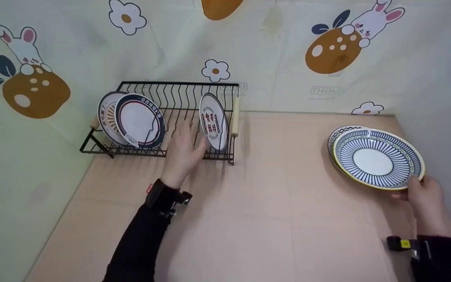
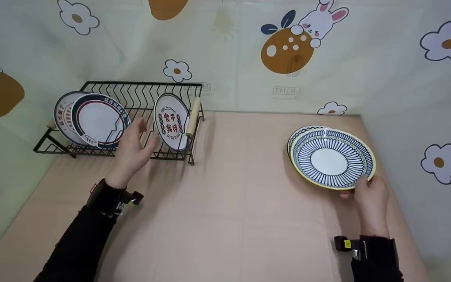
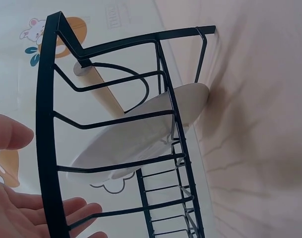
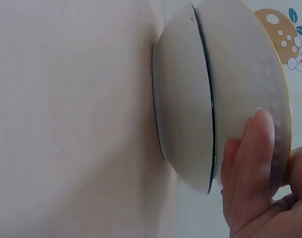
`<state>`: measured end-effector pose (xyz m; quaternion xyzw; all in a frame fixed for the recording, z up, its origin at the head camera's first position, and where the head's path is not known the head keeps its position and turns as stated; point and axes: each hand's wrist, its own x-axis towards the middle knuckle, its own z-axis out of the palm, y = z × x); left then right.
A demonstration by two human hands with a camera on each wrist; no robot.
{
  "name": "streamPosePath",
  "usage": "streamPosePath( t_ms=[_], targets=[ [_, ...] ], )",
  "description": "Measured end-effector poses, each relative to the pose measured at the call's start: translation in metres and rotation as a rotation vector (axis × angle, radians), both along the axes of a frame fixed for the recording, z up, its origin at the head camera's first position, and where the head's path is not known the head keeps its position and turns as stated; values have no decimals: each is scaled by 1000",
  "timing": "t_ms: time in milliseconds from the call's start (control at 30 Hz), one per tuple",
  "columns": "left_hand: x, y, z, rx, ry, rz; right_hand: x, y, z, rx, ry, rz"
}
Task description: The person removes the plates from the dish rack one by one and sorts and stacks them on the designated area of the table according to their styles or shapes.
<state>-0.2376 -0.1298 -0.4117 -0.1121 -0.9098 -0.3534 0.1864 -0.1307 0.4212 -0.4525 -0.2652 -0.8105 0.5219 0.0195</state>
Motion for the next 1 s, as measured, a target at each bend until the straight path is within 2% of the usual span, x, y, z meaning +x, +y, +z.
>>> streamPosePath(
  t_ms=[367, 600, 833, 1000],
  targets=[
    [-4, 3, -4, 36, -3, -11, -4, 2, -1, -39, 31, 12],
    [-7, 3, -4, 30, -22, -4, -6, 2, -2, -28, -2, 28],
    [-10, 2, 2, -1, -45, -5, -5, 4, -4, -20, -16, 33],
    [-12, 1, 8, -29, -74, -7, -7, 9, -5, 24, -25, 85]
  ],
)
